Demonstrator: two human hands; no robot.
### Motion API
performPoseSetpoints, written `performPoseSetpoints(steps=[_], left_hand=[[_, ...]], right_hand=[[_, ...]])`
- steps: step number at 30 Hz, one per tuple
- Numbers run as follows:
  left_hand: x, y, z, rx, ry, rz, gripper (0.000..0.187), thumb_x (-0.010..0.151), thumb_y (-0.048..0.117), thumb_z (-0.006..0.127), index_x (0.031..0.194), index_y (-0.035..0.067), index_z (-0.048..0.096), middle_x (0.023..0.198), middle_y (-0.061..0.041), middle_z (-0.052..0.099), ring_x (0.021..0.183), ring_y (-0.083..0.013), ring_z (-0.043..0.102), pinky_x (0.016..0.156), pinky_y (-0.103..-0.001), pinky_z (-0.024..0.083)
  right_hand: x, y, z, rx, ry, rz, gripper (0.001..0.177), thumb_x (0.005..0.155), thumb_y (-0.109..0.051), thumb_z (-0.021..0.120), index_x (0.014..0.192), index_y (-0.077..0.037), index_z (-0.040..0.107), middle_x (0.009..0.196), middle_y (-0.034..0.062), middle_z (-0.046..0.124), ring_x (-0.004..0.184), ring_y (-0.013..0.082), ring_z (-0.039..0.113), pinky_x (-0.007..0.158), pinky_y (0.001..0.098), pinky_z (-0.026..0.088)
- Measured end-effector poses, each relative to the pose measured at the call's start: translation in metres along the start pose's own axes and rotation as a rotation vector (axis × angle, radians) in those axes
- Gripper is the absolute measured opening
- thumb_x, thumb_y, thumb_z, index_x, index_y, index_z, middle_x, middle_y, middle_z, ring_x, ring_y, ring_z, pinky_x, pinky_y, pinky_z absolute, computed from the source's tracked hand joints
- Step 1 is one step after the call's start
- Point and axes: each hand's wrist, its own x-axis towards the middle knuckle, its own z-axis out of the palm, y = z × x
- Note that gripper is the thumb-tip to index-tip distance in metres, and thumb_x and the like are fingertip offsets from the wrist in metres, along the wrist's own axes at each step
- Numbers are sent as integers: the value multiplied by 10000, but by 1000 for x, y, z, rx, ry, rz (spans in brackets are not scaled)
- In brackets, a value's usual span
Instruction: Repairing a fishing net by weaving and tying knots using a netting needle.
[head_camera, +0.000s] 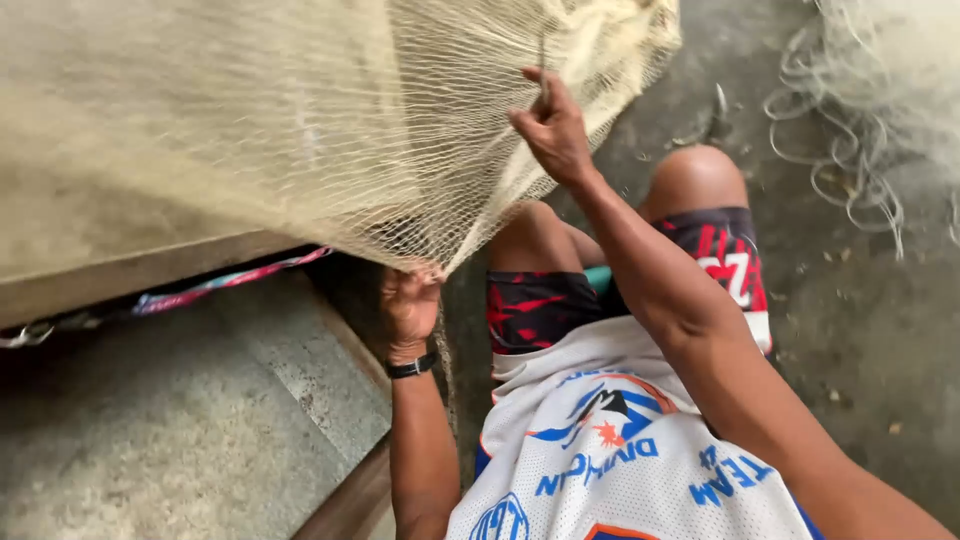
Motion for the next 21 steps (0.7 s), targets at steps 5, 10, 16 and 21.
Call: performPoseSetpoints(steps=[5,10,16,21], left_hand=[[1,-4,-11,-38,-2,-15,85,934,47,660,1017,65,672,913,-74,679,842,-232,650,778,-349,587],[1,2,-15,-42,-47,11,134,928,29,654,1039,101,679,925,-42,690,860,-217,651,783,-363,587],[-5,9,-22,-111,24,-21,77,912,32,681,971,80,691,917,-82,699,895,-281,657,808,-371,573],[6,16,-17,-98,12,28,69,923,100,714,970,102,664,882,-52,651,866,-222,622,766,-322,533]], right_hand=[[7,2,7,-30,-47,100,497,1001,-143,660,1457,-99,467,735,-81,395,645,61,422,612,193,409],[24,8,10,-36,-120,139,331,1008,-216,695,1320,-160,598,695,-84,335,622,65,386,610,204,457],[18,21,-18,40,-56,22,115,1016,-213,690,975,-109,661,827,-27,545,747,96,512,697,230,519],[-5,22,-64,103,47,33,127,974,-208,771,986,-93,718,836,-32,623,768,87,550,690,259,472]])
